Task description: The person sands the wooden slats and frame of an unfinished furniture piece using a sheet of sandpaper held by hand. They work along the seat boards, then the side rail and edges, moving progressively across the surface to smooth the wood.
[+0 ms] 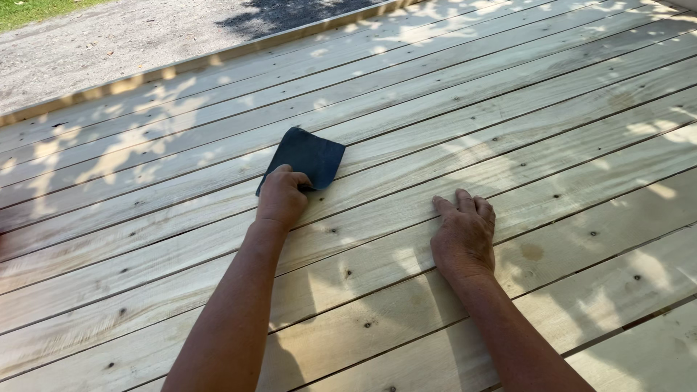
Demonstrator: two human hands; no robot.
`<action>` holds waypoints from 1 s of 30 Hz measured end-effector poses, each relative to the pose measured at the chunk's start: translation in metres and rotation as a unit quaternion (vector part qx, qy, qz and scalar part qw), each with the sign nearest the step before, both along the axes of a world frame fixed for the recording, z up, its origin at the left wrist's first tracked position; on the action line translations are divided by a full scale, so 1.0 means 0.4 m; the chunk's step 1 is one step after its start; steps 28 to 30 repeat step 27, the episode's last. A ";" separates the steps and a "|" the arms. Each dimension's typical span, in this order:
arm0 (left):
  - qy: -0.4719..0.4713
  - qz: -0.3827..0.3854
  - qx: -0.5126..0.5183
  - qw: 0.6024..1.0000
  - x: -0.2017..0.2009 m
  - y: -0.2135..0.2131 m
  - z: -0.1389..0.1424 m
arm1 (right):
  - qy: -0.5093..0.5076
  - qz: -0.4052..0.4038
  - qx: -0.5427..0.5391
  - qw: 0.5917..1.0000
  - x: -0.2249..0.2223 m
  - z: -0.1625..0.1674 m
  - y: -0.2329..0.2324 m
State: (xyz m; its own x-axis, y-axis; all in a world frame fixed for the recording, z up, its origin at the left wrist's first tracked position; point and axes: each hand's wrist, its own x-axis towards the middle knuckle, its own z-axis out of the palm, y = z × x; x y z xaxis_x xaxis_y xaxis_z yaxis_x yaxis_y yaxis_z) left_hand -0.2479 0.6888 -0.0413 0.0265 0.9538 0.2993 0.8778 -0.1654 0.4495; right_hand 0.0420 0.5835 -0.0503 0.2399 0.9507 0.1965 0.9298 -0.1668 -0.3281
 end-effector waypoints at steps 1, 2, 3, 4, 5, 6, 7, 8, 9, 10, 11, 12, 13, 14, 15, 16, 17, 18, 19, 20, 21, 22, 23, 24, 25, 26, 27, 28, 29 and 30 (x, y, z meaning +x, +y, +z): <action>0.017 -0.014 0.001 1.000 0.079 0.029 0.001 | -0.004 0.002 0.001 1.000 -0.002 0.000 0.001; 0.012 -0.037 0.029 0.999 0.167 0.059 0.003 | -0.010 0.002 0.001 1.000 0.004 -0.001 0.000; 0.018 -0.054 0.050 0.997 0.254 0.084 0.005 | -0.006 0.000 0.004 1.000 0.011 -0.003 -0.003; 0.012 -0.052 0.052 0.997 0.345 0.103 0.007 | -0.001 -0.001 0.007 1.000 0.010 -0.005 -0.005; 0.007 -0.049 0.056 0.997 0.402 0.115 0.016 | 0.005 -0.002 0.011 1.000 0.007 -0.004 -0.003; 0.004 -0.052 0.068 0.996 0.419 0.120 0.022 | 0.008 -0.002 0.017 1.000 0.004 -0.003 -0.002; 0.000 -0.053 0.078 0.996 0.433 0.120 0.020 | 0.011 0.000 0.021 1.000 0.004 -0.003 -0.006; -0.005 -0.053 0.086 0.995 0.444 0.119 0.009 | 0.013 0.003 0.024 1.000 0.009 -0.003 -0.010; -0.004 -0.050 0.088 0.995 0.417 0.117 -0.010 | 0.010 0.004 0.023 1.000 0.014 -0.004 -0.013; -0.003 -0.047 0.092 0.995 0.362 0.108 -0.011 | 0.007 0.006 0.025 1.000 0.016 -0.001 -0.011; 0.006 -0.036 0.081 0.996 0.304 0.089 -0.013 | 0.006 0.013 0.025 1.000 0.010 0.000 -0.012; 0.016 -0.025 0.069 0.997 0.244 0.067 -0.016 | 0.002 0.015 0.019 1.000 0.002 -0.002 -0.013; 0.028 -0.012 0.063 0.998 0.189 0.046 -0.014 | -0.004 0.016 0.015 1.000 0.003 0.001 -0.009; 0.040 0.000 0.056 0.998 0.156 0.032 -0.012 | -0.009 0.016 0.011 1.000 0.004 0.002 -0.007; 0.033 -0.002 0.059 0.998 0.161 0.035 -0.013 | -0.009 0.013 0.010 1.000 0.006 0.002 -0.006; 0.024 -0.003 0.062 0.998 0.168 0.040 -0.018 | -0.010 0.012 0.009 1.000 0.008 0.002 -0.005; 0.017 -0.001 0.064 0.998 0.169 0.043 -0.022 | -0.010 0.014 0.007 1.000 0.003 0.001 -0.004; 0.027 -0.013 0.065 0.997 0.192 0.053 -0.030 | -0.013 0.013 0.000 1.000 0.000 -0.001 -0.007; 0.035 -0.026 0.067 0.997 0.236 0.071 -0.035 | -0.017 0.011 -0.006 1.000 0.001 -0.001 -0.008; 0.045 -0.031 0.065 0.996 0.283 0.094 -0.033 | -0.021 0.007 -0.009 1.000 -0.001 0.002 -0.005; 0.053 -0.035 0.064 0.996 0.333 0.114 -0.031 | -0.013 0.007 -0.003 1.000 -0.003 0.005 -0.004; 0.056 -0.036 0.050 0.996 0.388 0.129 -0.031 | -0.008 0.006 0.002 1.000 -0.003 0.006 -0.009; 0.060 -0.038 0.038 0.997 0.420 0.138 -0.024 | -0.002 0.004 0.008 1.000 -0.002 0.010 -0.011; 0.053 -0.040 0.042 0.997 0.423 0.144 -0.015 | -0.001 0.001 0.004 1.000 -0.001 0.016 -0.008; 0.044 -0.040 0.044 0.997 0.422 0.150 -0.017 | -0.001 0.000 0.000 1.000 0.001 0.022 -0.007; 0.036 -0.038 0.043 0.998 0.414 0.148 -0.042 | 0.000 0.002 -0.009 1.000 -0.001 0.021 -0.016; 0.036 -0.039 0.043 0.998 0.414 0.155 -0.047 | -0.002 0.002 -0.012 1.000 -0.002 0.021 -0.018; 0.036 -0.039 0.043 0.998 0.414 0.155 -0.047 | -0.002 0.002 -0.012 1.000 -0.002 0.021 -0.018; 0.036 -0.039 0.043 0.998 0.414 0.155 -0.047 | -0.002 0.002 -0.012 1.000 -0.002 0.021 -0.018; 0.036 -0.039 0.043 0.998 0.414 0.155 -0.047 | -0.002 0.002 -0.012 1.000 -0.002 0.021 -0.018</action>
